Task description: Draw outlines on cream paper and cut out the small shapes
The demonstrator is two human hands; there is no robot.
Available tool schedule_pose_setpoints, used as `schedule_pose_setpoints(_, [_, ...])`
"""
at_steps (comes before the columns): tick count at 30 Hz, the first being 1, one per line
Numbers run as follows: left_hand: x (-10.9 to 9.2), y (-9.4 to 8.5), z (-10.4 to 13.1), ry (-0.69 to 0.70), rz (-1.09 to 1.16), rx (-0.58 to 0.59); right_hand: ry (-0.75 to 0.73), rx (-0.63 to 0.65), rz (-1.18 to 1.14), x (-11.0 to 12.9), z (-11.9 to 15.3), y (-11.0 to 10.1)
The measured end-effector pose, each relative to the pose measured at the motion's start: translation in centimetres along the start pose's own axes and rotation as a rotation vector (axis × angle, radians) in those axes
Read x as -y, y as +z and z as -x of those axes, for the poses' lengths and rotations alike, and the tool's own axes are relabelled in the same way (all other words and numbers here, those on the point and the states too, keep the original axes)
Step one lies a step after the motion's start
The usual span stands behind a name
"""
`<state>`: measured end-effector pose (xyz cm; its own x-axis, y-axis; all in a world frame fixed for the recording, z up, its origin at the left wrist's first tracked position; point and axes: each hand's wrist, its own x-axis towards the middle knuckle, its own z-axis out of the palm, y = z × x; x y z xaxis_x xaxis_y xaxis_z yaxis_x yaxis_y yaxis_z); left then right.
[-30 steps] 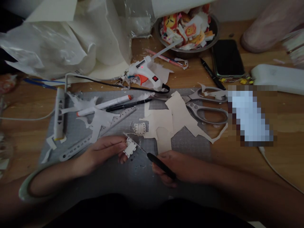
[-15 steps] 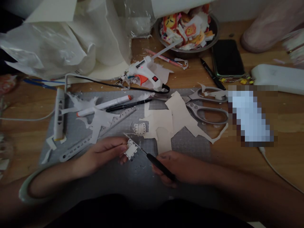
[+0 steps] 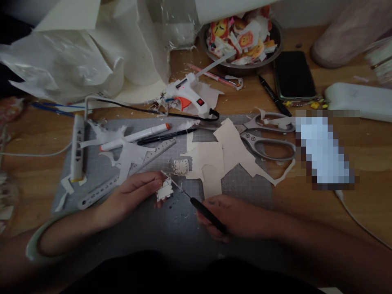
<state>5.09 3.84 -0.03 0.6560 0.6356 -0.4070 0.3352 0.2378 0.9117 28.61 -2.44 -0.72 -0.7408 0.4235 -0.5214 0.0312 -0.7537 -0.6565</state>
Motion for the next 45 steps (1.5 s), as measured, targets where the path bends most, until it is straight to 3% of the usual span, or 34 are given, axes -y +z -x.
schedule_pose_setpoints(12, [0.1,0.4,0.0,-0.020,0.112,-0.135,0.024,-0.016,0.016,0.2,0.0,0.2])
schedule_pose_setpoints(16, [0.2,0.2,0.0,0.008,0.175,-0.061,0.007,-0.019,0.006,0.1,0.0,0.1])
schedule_pose_setpoints(21, [0.0,0.2,0.0,-0.053,0.150,0.042,-0.033,-0.002,-0.043,-0.3,-0.1,0.0])
schedule_pose_setpoints(40, [0.1,0.2,-0.2,-0.045,0.226,-0.050,-0.054,0.011,-0.158,-1.1,-0.5,-0.3])
schedule_pose_setpoints(45, [0.0,0.2,-0.2,-0.049,0.207,-0.037,-0.077,0.106,-0.188,-1.1,-0.4,-0.6])
